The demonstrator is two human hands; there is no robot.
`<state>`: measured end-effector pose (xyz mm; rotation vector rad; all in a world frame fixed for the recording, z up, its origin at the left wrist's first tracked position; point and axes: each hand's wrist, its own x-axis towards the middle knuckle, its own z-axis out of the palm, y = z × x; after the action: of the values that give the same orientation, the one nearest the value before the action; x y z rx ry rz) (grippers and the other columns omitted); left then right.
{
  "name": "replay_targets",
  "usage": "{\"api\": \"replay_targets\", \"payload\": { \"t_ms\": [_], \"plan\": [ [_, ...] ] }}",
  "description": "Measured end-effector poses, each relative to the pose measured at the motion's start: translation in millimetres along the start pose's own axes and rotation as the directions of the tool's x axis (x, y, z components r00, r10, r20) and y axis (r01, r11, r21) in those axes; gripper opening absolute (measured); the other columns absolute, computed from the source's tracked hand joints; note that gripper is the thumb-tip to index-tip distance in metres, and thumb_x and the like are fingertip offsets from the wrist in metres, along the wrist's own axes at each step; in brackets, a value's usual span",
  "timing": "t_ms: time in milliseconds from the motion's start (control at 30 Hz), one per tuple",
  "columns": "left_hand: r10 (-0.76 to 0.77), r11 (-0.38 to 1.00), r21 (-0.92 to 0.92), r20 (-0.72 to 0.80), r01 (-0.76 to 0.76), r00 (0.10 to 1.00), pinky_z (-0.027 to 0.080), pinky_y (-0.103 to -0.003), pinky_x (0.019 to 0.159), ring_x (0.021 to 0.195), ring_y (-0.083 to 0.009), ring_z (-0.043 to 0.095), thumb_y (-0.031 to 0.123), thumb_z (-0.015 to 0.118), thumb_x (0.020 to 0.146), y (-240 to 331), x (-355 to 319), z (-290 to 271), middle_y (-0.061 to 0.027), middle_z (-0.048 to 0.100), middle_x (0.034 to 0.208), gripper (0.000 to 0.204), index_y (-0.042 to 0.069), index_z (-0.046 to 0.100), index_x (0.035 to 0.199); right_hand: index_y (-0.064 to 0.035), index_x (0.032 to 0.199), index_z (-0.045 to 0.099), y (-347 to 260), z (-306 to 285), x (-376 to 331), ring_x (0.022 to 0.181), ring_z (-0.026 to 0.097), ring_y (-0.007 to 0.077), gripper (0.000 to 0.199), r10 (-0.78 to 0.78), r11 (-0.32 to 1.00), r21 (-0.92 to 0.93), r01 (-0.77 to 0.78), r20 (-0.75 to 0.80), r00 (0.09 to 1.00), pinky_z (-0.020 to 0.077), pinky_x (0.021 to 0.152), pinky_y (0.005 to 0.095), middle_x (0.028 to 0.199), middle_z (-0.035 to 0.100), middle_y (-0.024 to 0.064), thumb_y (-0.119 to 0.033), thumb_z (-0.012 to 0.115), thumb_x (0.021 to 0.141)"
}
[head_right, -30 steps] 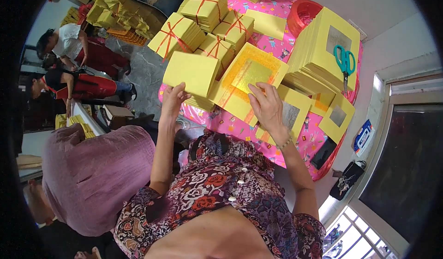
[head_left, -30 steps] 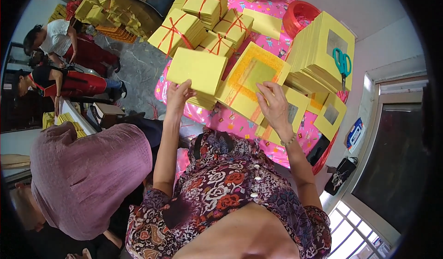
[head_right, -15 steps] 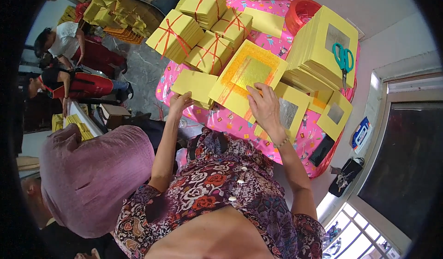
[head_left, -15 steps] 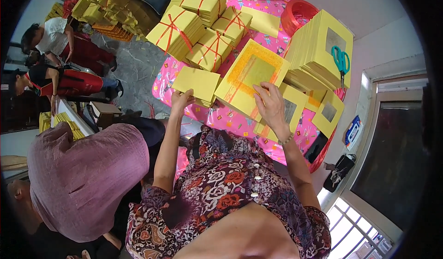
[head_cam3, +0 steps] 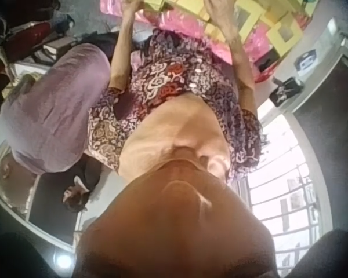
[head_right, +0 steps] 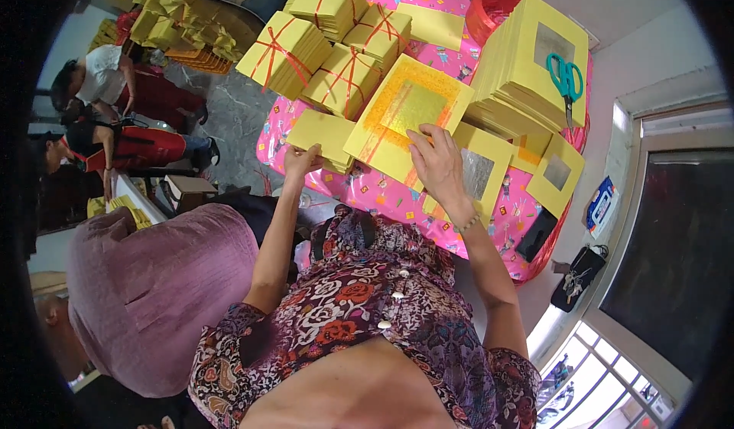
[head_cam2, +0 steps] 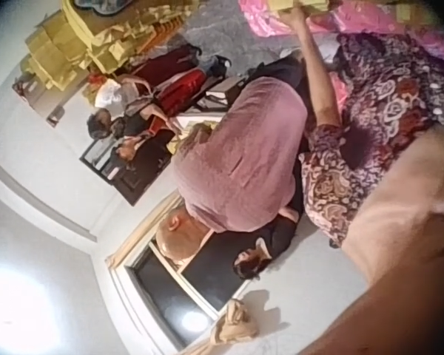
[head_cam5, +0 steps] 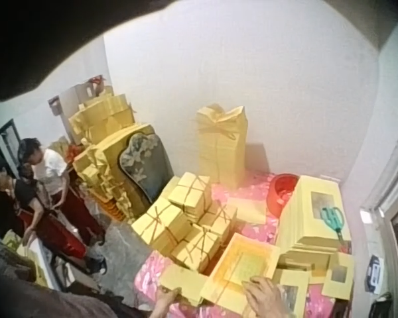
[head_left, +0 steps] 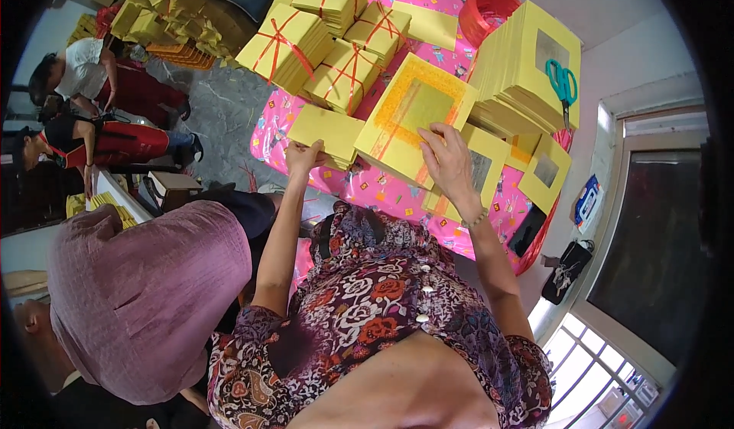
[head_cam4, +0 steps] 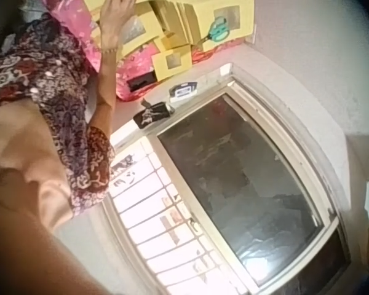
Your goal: Applying silver foil inserts into windows on yellow paper envelopes or boxes.
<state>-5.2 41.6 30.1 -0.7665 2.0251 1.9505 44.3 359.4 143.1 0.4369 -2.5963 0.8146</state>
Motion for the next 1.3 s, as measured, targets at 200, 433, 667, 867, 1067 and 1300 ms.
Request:
{"api": "replay_targets", "payload": {
  "t_ms": [200,433,667,867,1067,1300],
  "plan": [
    [0.219,0.917,0.363,-0.113,-0.165,0.969,0.054,-0.028,0.047,0.059,-0.0232,0.068,0.022,0.080,0.078,-35,26,-11,-0.0156,0.068,0.078,0.052,-0.007,0.046,0.107,-0.0046,0.109,0.066,-4,-10,-3,0.094,0.060,0.0301,0.025,0.045,0.996,0.081,-0.042,-0.028,0.999,0.0507,0.079,0.0386,0.107,0.057,0.0132,-0.006,0.066,0.084],
    [0.390,0.915,0.229,-0.283,-0.333,0.876,0.043,-0.025,0.055,0.062,-0.0113,0.053,0.025,0.073,0.087,-1,-11,-6,-0.0069,0.056,0.080,0.058,-0.002,0.035,0.122,-0.0048,0.107,0.067,12,-56,-33,0.090,0.064,0.0295,0.019,0.300,0.952,0.119,-0.282,-0.185,0.936,0.0514,0.076,0.0367,0.099,0.061,0.0117,-0.006,0.063,0.088],
    [0.793,0.608,0.167,-0.085,-0.776,0.603,0.042,-0.024,0.064,0.069,-0.0095,0.050,0.007,0.063,0.092,75,-99,44,-0.0029,0.055,0.082,0.014,0.001,0.055,0.101,-0.0026,0.106,0.066,49,-70,-120,0.095,0.062,0.0310,0.021,0.470,0.879,0.033,-0.475,0.108,0.876,0.0502,0.083,0.0386,0.100,0.061,0.0131,-0.010,0.066,0.086],
    [0.692,0.493,0.013,0.601,-0.870,0.401,0.050,-0.030,0.063,0.069,-0.0199,0.060,0.003,0.066,0.083,73,-183,101,-0.0097,0.062,0.081,0.014,0.002,0.064,0.097,-0.0042,0.121,0.058,55,-71,-162,0.115,0.051,0.0322,0.050,0.420,0.905,-0.181,-0.384,0.253,0.871,0.0450,0.095,0.0430,0.120,0.055,0.0120,-0.018,0.076,0.076],
    [0.397,0.380,0.218,0.839,-0.899,0.372,0.050,-0.045,0.085,0.100,-0.0360,0.059,0.010,0.069,0.081,-8,-185,153,-0.0171,0.060,0.110,0.040,0.003,0.058,0.119,-0.0049,0.121,0.057,59,-63,-174,0.113,0.050,0.0307,0.061,0.263,0.964,-0.134,-0.230,0.347,0.900,0.0462,0.094,0.0404,0.119,0.053,0.0120,-0.017,0.081,0.067],
    [0.424,0.288,0.305,0.809,-0.908,0.407,0.047,-0.042,0.092,0.108,-0.0345,0.054,0.007,0.071,0.078,-46,-163,170,-0.0140,0.059,0.116,0.045,0.003,0.057,0.121,-0.0037,0.112,0.061,75,-50,-185,0.104,0.055,0.0283,0.048,0.171,0.985,-0.055,-0.162,0.318,0.933,0.0501,0.086,0.0385,0.110,0.057,0.0097,-0.018,0.079,0.070]
  ]
}}
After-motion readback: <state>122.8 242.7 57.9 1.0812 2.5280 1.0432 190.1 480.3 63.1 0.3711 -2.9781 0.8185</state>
